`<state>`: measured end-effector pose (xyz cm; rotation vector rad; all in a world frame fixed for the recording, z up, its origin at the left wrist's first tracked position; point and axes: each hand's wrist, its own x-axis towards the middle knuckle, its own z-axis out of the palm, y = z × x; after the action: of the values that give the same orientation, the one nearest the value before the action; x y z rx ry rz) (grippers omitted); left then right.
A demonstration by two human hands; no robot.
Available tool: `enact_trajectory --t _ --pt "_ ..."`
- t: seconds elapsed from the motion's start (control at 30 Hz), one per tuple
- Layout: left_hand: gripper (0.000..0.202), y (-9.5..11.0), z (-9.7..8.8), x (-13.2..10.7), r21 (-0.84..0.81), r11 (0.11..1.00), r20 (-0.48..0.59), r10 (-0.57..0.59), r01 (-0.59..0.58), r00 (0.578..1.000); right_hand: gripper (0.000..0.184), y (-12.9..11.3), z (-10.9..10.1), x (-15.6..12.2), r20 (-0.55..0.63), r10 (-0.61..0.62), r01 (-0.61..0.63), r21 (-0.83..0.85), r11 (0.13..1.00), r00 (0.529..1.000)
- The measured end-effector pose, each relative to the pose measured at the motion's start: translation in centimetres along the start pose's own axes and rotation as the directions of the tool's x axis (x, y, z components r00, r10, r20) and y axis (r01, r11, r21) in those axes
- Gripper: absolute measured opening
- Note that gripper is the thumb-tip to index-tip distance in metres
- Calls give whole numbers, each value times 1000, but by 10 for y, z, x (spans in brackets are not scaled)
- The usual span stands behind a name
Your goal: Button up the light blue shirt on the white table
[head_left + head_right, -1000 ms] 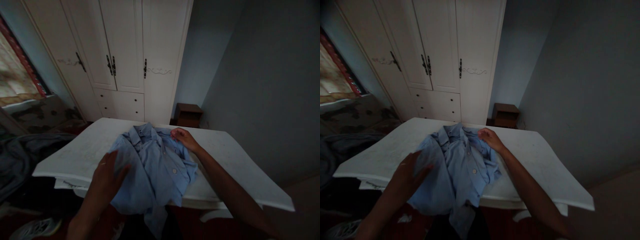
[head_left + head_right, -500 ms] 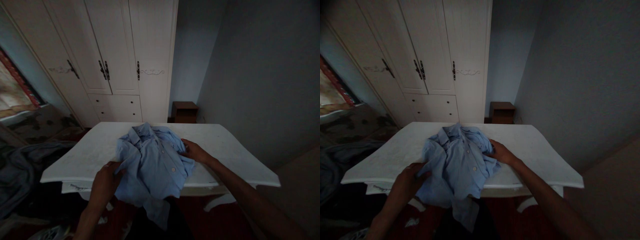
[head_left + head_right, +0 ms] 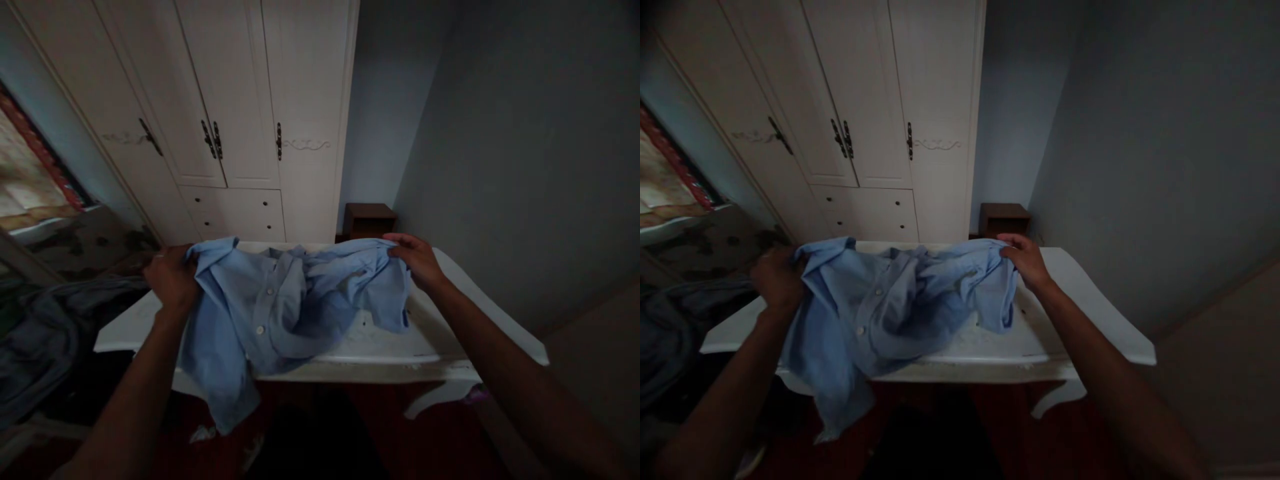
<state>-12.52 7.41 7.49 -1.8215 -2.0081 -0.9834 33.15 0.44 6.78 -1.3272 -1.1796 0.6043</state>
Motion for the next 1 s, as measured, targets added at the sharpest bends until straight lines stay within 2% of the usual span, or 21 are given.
enact_trajectory --t 0.07,0.13,0.2,0.27,0.37,0.43,0.5,0.53,0.6,0.67,0.73,0.8,0.9,0.97,1.0 --pt "37 0 5 14 36 999 72 7 -10 997 45 0 -7 14 -97 -88 78 -101 992 991" --pt "37 2 7 20 63 998 173 20 -32 985 41 8 -12 27 -142 -194 142 -314 939 971" --pt "40 6 6 20 85 995 240 31 -53 970 40 19 -13 37 -78 -236 161 -529 833 969" --pt "49 12 0 14 46 995 220 75 -87 973 43 28 -7 38 12 -209 168 -640 750 978" --pt "49 25 -14 -4 -170 973 248 196 -157 949 49 27 15 20 111 -258 264 -671 693 960" --pt "43 35 -25 -24 -312 937 366 273 -159 889 46 14 36 -5 252 -308 397 -631 667 917" --pt "44 44 -37 -47 -310 940 499 287 -141 818 37 -4 57 -36 467 -275 506 -496 706 840" --pt "48 46 -42 -60 -278 953 556 262 -120 789 37 -12 66 -52 584 -230 533 -421 734 779" --pt "51 47 -52 -85 -212 976 615 178 -57 768 48 -26 79 -80 760 -154 566 -315 762 631" --pt "51 41 -58 -106 -199 980 668 131 6 733 64 -31 87 -101 860 -95 599 -266 755 501" --pt "48 32 -62 -122 -265 960 726 134 93 675 70 -27 91 -113 898 -72 640 -251 726 434" --pt "46 24 -63 -134 -364 906 751 150 214 643 58 -19 94 -118 902 -87 679 -253 689 424" --pt "50 20 -59 -145 -505 749 740 120 429 661 22 -10 97 -121 880 -111 695 -282 661 463" --pt "57 24 -55 -148 -597 591 710 76 542 700 17 -11 99 -122 841 -120 626 -289 724 527" --pt "59 27 -53 -149 -646 509 679 40 569 734 19 -13 100 -123 807 -119 543 -272 794 579"
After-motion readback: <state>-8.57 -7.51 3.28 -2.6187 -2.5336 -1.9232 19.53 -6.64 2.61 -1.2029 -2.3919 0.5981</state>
